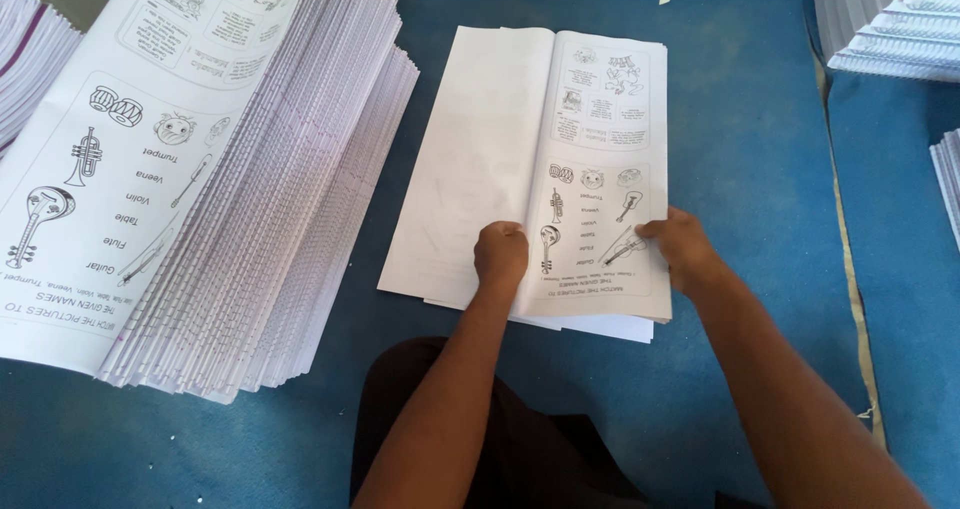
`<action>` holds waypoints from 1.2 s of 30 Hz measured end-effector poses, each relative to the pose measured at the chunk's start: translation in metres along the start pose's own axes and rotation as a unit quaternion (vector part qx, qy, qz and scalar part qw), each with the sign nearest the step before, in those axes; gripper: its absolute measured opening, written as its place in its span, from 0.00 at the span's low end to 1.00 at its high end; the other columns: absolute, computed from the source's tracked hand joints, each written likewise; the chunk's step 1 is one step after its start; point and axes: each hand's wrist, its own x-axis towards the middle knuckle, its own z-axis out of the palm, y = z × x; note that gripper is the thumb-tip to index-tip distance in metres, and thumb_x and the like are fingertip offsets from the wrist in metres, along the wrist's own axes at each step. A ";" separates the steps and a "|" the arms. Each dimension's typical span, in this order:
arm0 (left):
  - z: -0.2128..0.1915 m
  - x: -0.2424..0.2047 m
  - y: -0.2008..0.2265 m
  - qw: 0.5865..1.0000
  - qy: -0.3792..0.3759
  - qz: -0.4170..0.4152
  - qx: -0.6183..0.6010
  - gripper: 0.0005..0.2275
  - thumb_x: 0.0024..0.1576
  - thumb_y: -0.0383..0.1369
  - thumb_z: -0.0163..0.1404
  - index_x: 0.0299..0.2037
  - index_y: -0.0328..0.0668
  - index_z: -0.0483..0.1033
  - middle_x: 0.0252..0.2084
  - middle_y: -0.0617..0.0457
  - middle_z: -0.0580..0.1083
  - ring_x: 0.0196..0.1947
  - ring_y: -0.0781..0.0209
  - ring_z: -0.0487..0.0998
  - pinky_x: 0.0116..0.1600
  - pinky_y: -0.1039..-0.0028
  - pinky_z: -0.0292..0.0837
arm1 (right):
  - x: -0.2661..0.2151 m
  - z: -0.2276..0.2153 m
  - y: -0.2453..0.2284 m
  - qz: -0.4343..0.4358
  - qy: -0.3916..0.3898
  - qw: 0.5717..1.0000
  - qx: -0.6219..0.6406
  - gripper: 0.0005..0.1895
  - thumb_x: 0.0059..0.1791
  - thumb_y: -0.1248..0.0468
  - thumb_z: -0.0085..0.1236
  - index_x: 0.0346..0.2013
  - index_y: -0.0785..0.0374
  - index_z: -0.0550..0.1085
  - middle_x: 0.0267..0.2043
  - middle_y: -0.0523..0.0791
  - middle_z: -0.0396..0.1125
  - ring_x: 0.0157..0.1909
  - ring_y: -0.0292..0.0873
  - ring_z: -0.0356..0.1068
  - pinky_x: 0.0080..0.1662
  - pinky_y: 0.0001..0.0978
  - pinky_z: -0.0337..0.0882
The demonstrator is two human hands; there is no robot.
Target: The person sits on the floor and repeatedly picks up printed sheets from a stack, opens them to check the pages, and places them back into a separate stack. The person handles the papers by hand without using tools.
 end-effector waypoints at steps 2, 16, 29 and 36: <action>-0.003 -0.006 0.004 0.995 -0.038 -0.027 -0.094 0.11 0.55 0.31 0.52 0.45 0.36 0.81 0.42 0.45 0.81 0.41 0.54 0.82 0.50 0.66 0.76 | -0.002 -0.003 -0.003 0.011 -0.006 1.000 0.011 0.23 0.51 0.70 0.47 0.62 0.72 0.66 0.54 0.60 0.69 0.50 0.56 0.76 0.50 0.49 0.79; -0.003 -0.018 0.014 0.899 -0.308 -0.148 -0.274 0.16 0.59 0.29 0.51 0.53 0.22 0.73 0.46 0.38 0.77 0.43 0.49 0.80 0.48 0.60 0.78 | -0.020 -0.028 -0.010 0.068 0.031 0.992 -0.101 0.26 0.52 0.61 0.49 0.62 0.73 0.64 0.52 0.60 0.70 0.51 0.55 0.75 0.51 0.48 0.76; -0.009 -0.009 0.010 0.820 -0.330 -0.250 -0.396 0.13 0.59 0.28 0.50 0.49 0.21 0.71 0.43 0.39 0.77 0.40 0.54 0.79 0.49 0.65 0.80 | -0.024 -0.038 0.006 0.060 0.002 0.998 0.027 0.28 0.53 0.58 0.53 0.61 0.77 0.65 0.52 0.62 0.71 0.50 0.56 0.76 0.52 0.48 0.76; -0.009 -0.024 0.017 0.875 -0.328 -0.210 -0.289 0.14 0.58 0.28 0.50 0.50 0.21 0.72 0.42 0.38 0.76 0.40 0.49 0.78 0.46 0.59 0.77 | -0.029 -0.042 -0.009 0.103 -0.019 0.994 -0.025 0.26 0.54 0.62 0.49 0.63 0.75 0.63 0.55 0.63 0.70 0.50 0.55 0.76 0.48 0.49 0.79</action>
